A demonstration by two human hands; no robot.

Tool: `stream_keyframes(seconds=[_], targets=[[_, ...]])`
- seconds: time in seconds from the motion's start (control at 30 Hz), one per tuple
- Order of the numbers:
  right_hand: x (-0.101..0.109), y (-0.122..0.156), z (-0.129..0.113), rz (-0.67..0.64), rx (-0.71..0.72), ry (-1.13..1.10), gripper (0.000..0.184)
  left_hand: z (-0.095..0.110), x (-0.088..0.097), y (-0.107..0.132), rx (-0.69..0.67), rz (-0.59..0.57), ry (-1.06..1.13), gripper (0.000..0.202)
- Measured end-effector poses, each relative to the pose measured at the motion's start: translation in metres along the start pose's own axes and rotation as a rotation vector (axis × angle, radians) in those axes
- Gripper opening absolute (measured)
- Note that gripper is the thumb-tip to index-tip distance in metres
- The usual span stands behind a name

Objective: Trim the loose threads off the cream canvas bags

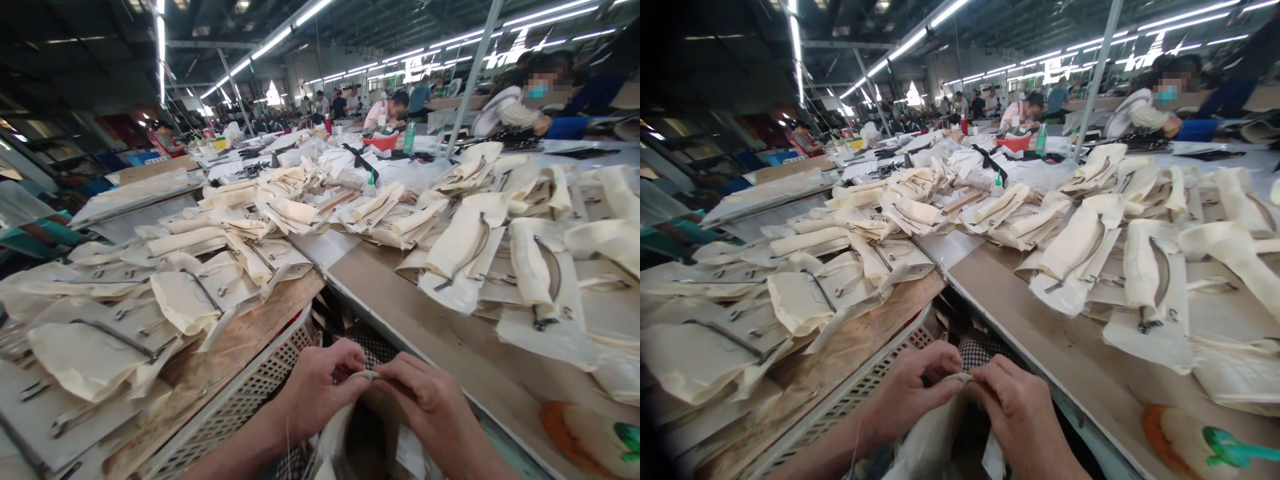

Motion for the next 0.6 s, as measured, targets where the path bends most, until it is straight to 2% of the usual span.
stream_keyframes(seconds=[0.2, 0.37, 0.5, 0.6], targets=[[0.002, -0.002, 0.003, -0.025, -0.003, -0.1, 0.02, 0.006, -0.002, -0.005, -0.077, -0.088, -0.022, 0.014], [0.003, -0.009, 0.008, -0.118, -0.079, -0.198, 0.025, 0.012, -0.004, -0.007, -0.138, -0.055, -0.084, 0.02], [0.003, -0.008, 0.007, -0.251, -0.109, -0.335, 0.033, 0.004, -0.005, -0.01, -0.074, -0.038, -0.038, 0.015], [0.011, 0.002, 0.016, -0.237, -0.193, -0.451, 0.042, 0.004, -0.004, -0.011, -0.029, -0.042, -0.042, 0.013]])
Point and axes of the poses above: each hand's wrist, its own y-axis away from the middle knuckle, its own x-axis out of the back of the hand, z = x × y, the point moved 9 cm from there along -y, towards the middle knuckle, and after that the axes turned 15 degrees about -z, right-handed, at the moved point
